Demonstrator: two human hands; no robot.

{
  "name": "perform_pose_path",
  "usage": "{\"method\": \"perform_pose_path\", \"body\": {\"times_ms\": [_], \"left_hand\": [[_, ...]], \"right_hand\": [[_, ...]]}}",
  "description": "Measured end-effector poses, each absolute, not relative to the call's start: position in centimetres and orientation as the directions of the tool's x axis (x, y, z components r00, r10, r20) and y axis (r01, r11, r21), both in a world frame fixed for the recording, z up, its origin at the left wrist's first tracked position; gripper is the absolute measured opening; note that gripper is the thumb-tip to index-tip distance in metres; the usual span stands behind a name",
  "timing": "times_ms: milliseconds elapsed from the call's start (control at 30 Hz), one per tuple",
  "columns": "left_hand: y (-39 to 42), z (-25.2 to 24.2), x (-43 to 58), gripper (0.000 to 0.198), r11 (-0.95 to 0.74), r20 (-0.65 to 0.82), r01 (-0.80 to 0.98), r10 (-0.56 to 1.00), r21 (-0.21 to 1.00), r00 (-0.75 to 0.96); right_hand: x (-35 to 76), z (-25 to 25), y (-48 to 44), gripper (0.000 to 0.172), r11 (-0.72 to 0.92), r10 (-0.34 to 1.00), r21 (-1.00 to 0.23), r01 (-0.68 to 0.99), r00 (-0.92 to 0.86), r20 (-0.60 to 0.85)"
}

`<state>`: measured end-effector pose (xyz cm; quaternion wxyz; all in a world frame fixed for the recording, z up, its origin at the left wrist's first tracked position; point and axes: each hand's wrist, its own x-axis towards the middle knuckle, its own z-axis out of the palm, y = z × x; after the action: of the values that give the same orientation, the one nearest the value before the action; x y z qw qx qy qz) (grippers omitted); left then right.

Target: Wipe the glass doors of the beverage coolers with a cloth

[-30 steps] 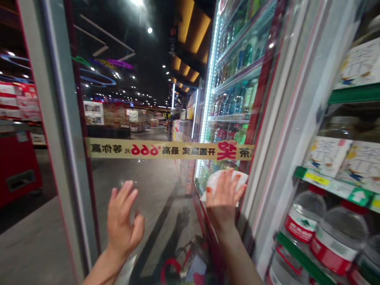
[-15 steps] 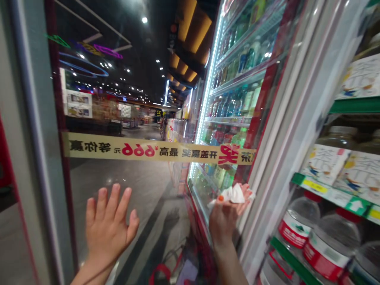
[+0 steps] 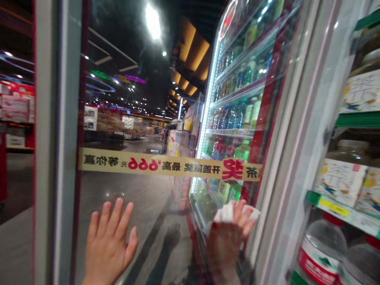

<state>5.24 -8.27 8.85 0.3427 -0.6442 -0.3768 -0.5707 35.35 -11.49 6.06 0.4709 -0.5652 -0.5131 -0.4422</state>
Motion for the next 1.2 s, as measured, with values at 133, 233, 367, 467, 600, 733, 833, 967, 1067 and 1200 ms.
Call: {"method": "perform_pose_path", "body": {"times_ms": [133,233,367,467,600,733,833,967,1067,1200], "left_hand": [[-8.2,9.2,5.1,0.089,-0.491,0.996,0.870,0.040,-0.053,0.083],[-8.0,9.4,4.8,0.091,-0.432,0.990,0.892,-0.007,-0.133,0.144],[-7.8,8.9,4.8,0.091,-0.441,0.992,0.889,-0.021,-0.122,0.126],[-7.9,8.7,4.4,0.087,-0.486,0.995,0.869,-0.030,-0.098,0.096],[-8.1,12.9,2.9,0.069,-0.510,0.999,0.860,-0.037,0.008,-0.031],[-7.4,22.1,1.6,0.067,-0.481,0.981,0.864,-0.038,0.151,-0.192],[-6.5,27.4,1.6,0.073,-0.471,0.995,0.881,-0.048,0.055,-0.087],[-6.0,28.6,1.6,0.074,-0.434,0.999,0.901,-0.037,-0.013,-0.003],[-6.0,27.7,1.4,0.075,-0.428,0.999,0.903,-0.051,-0.040,0.021],[-6.5,28.0,1.4,0.069,-0.424,0.998,0.905,-0.062,-0.032,0.007]], "right_hand": [[31.5,7.4,-11.6,0.072,0.138,0.143,0.362,0.922,-0.380,0.914],[34.7,9.4,-12.3,0.069,0.153,0.119,0.389,0.908,-0.408,0.905],[37.0,19.7,-11.6,0.080,-0.031,0.068,-0.079,0.996,0.081,0.994],[31.7,24.9,-10.7,0.080,0.012,0.063,0.035,0.999,-0.035,0.997],[26.5,23.5,-10.7,0.071,0.257,0.157,0.562,0.786,-0.608,0.778],[31.8,27.0,-11.1,0.066,0.174,0.169,0.400,0.900,-0.428,0.888],[33.9,34.4,-10.5,0.070,0.034,0.094,-0.090,0.995,0.086,0.992],[27.5,37.7,-9.9,0.065,0.105,0.051,0.193,0.976,-0.199,0.979],[24.9,36.4,-10.1,0.061,0.239,0.100,0.683,0.690,-0.717,0.690],[30.0,42.0,-10.6,0.063,0.183,0.168,0.437,0.881,-0.466,0.869]]}}
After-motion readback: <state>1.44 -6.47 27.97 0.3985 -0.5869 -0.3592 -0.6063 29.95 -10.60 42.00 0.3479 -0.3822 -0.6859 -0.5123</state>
